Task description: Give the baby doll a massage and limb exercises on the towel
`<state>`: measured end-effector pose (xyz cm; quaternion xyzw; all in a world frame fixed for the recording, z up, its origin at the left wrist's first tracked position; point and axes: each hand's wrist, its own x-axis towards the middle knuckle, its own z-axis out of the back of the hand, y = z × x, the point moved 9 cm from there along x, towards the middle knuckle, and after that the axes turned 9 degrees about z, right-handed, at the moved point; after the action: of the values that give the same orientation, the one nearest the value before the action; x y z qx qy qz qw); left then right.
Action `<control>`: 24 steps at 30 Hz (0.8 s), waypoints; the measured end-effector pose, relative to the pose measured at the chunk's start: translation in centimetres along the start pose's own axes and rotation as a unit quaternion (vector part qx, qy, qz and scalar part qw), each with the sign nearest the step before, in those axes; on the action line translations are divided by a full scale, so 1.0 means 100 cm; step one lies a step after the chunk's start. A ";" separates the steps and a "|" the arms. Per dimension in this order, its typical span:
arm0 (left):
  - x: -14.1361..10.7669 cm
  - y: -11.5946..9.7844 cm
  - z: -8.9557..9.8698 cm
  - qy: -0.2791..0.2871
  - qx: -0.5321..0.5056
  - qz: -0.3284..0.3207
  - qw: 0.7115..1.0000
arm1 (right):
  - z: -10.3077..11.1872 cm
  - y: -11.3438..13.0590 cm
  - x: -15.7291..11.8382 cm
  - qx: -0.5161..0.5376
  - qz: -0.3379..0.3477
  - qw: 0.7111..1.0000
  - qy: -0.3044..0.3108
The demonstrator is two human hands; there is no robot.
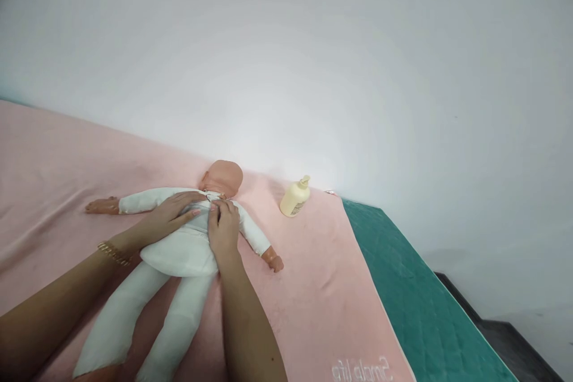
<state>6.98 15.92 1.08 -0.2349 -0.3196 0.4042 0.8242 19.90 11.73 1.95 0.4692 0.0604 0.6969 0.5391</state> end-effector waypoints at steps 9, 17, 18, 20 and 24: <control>0.001 0.000 -0.001 0.010 0.002 -0.005 1.000 | -0.008 -0.002 0.002 -0.046 -0.022 0.997 0.063; 0.001 0.001 -0.002 0.022 0.001 0.004 1.000 | -0.006 -0.002 0.002 -0.032 -0.022 0.998 0.055; 0.001 0.001 -0.003 0.024 0.000 0.005 1.000 | -0.006 -0.003 0.002 -0.030 -0.022 0.998 0.056; 0.001 0.001 -0.003 0.028 0.000 0.006 1.000 | -0.006 -0.003 0.001 -0.027 -0.022 0.998 0.056; 0.000 0.002 -0.003 0.026 -0.009 0.009 1.000 | -0.004 -0.004 0.000 -0.011 -0.022 0.999 0.040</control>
<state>7.13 15.99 0.75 -0.2556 -0.3000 0.4021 0.8264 19.83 12.02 1.48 0.4339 0.0846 0.7035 0.5565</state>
